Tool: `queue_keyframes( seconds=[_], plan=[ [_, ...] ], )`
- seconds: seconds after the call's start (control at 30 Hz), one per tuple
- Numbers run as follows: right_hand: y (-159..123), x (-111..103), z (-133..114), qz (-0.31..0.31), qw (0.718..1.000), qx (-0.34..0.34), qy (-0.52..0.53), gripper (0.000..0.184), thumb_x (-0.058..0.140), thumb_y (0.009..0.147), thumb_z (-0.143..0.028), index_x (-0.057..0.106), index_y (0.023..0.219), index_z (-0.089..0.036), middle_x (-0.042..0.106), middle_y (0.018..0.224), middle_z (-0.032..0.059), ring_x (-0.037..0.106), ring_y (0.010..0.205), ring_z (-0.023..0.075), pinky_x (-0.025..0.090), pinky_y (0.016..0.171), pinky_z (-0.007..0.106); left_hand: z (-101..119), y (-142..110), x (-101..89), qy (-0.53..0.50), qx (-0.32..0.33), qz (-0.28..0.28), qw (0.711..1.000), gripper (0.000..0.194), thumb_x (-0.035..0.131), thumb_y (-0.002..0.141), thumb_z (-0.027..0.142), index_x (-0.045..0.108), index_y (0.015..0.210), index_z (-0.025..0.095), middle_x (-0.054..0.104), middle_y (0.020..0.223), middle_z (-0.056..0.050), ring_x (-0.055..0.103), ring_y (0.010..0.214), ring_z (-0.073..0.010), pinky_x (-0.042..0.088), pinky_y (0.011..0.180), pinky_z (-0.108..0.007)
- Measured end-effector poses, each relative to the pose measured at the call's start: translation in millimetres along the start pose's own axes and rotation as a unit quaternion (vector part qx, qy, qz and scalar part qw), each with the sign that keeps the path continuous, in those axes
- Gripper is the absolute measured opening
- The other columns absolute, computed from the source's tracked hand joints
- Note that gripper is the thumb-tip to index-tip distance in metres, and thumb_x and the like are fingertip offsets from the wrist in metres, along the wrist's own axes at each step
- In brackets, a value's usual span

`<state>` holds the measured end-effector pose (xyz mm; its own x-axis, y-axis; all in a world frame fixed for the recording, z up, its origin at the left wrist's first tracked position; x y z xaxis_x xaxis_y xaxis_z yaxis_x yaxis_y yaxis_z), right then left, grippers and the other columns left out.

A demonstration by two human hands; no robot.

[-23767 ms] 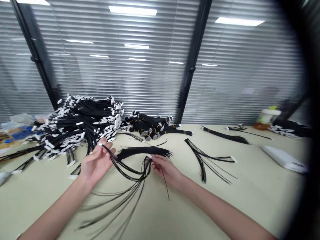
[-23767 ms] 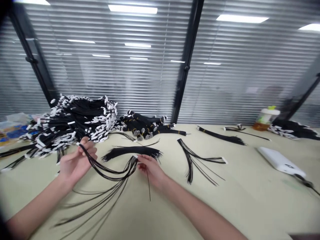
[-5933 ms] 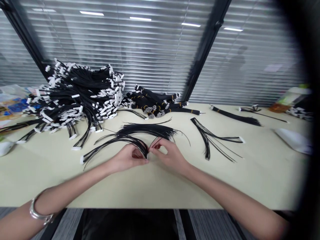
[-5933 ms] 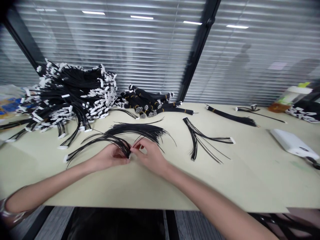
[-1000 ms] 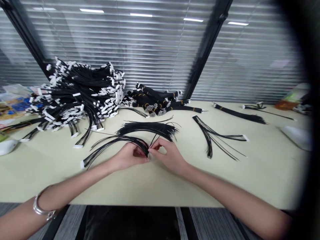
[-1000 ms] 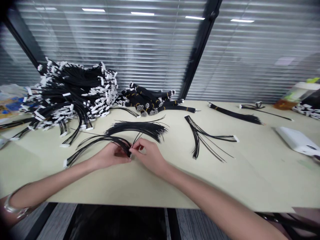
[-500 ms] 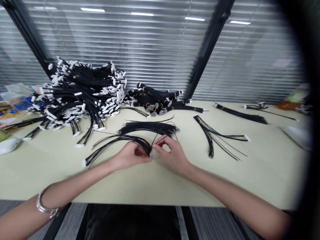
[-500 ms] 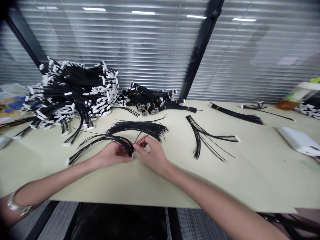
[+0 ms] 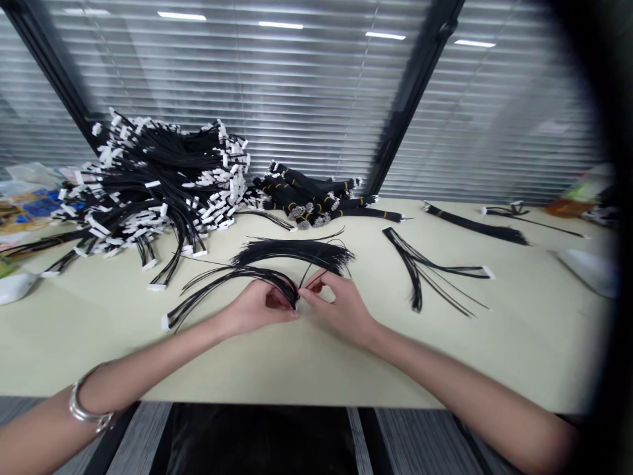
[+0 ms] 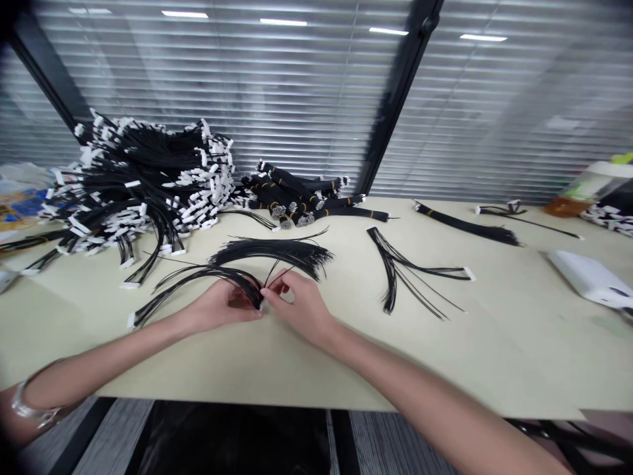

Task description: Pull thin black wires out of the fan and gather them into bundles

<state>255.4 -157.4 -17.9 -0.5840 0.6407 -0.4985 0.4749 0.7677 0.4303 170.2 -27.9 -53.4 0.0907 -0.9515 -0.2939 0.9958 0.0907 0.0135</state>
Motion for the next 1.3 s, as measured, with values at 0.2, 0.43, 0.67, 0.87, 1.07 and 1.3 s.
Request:
queue_keyframes(
  seconds=[0.2,0.43,0.67,0.87,1.07,1.3],
  plan=[
    [0.1,0.1,-2.3,0.004,1.0,-0.015,-0.015,0.004,0.06,0.081,-0.02,0.058,0.077,-0.019,0.061,0.073,-0.0036,0.056,0.068,0.0085,0.042,0.063,0.02,0.5,-0.4,0.5,-0.001,0.0,0.001,1.0,0.033,0.073,0.069,0.033,0.057,0.091,0.015,0.06,0.086,-0.004,0.059,0.082,-0.0173,0.05,0.078,-0.032],
    [0.0,-0.6,-2.5,-0.01,1.0,-0.01,-0.019,0.005,0.058,0.083,-0.021,0.059,0.078,-0.019,0.062,0.076,-0.0016,0.057,0.07,0.011,0.043,0.064,0.023,3.2,-1.0,0.8,0.005,-0.002,0.0,1.0,0.033,0.073,0.069,0.034,0.058,0.09,0.014,0.061,0.087,-0.004,0.06,0.084,-0.0184,0.05,0.08,-0.033],
    [0.5,0.3,-2.8,-0.015,1.0,-0.008,-0.021,0.005,0.058,0.082,-0.021,0.059,0.078,-0.019,0.062,0.076,-0.0012,0.057,0.069,0.0115,0.044,0.065,0.024,3.8,-2.0,0.9,0.008,-0.004,-0.001,1.0,0.032,0.073,0.068,0.033,0.058,0.09,0.014,0.061,0.087,-0.004,0.06,0.083,-0.018,0.05,0.078,-0.032],
    [0.1,0.6,-2.6,-0.02,1.0,-0.005,-0.02,0.005,0.059,0.083,-0.022,0.058,0.078,-0.019,0.062,0.076,-0.0017,0.056,0.069,0.0109,0.043,0.064,0.024,4.0,-1.6,1.1,0.009,-0.003,-0.001,1.0,0.032,0.073,0.069,0.032,0.059,0.091,0.014,0.061,0.087,-0.004,0.06,0.083,-0.0178,0.05,0.078,-0.032],
    [-0.1,0.7,-2.7,-0.019,1.0,-0.008,-0.018,0.006,0.058,0.083,-0.023,0.058,0.078,-0.019,0.062,0.076,-0.0011,0.056,0.069,0.0112,0.044,0.064,0.024,4.9,-1.4,1.4,0.009,-0.001,-0.002,1.0,0.031,0.073,0.069,0.032,0.058,0.089,0.013,0.061,0.088,-0.004,0.06,0.083,-0.0182,0.05,0.078,-0.032],
    [-0.4,0.6,-3.1,-0.014,1.0,-0.012,-0.02,0.005,0.058,0.083,-0.022,0.058,0.078,-0.02,0.062,0.075,-0.0018,0.056,0.068,0.0108,0.043,0.063,0.024,4.2,-1.3,1.7,0.006,0.001,-0.003,1.0,0.031,0.073,0.068,0.032,0.058,0.089,0.014,0.061,0.088,-0.005,0.06,0.083,-0.0181,0.05,0.078,-0.032]
  ],
)
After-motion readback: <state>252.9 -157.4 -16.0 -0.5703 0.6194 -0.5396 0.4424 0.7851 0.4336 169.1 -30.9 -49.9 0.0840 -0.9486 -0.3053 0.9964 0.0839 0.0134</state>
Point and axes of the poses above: each hand's wrist, its own y-axis towards the middle knuckle, its own x-axis out of the palm, z = x × y, the point moved 5 cm from there along y, towards the middle knuckle
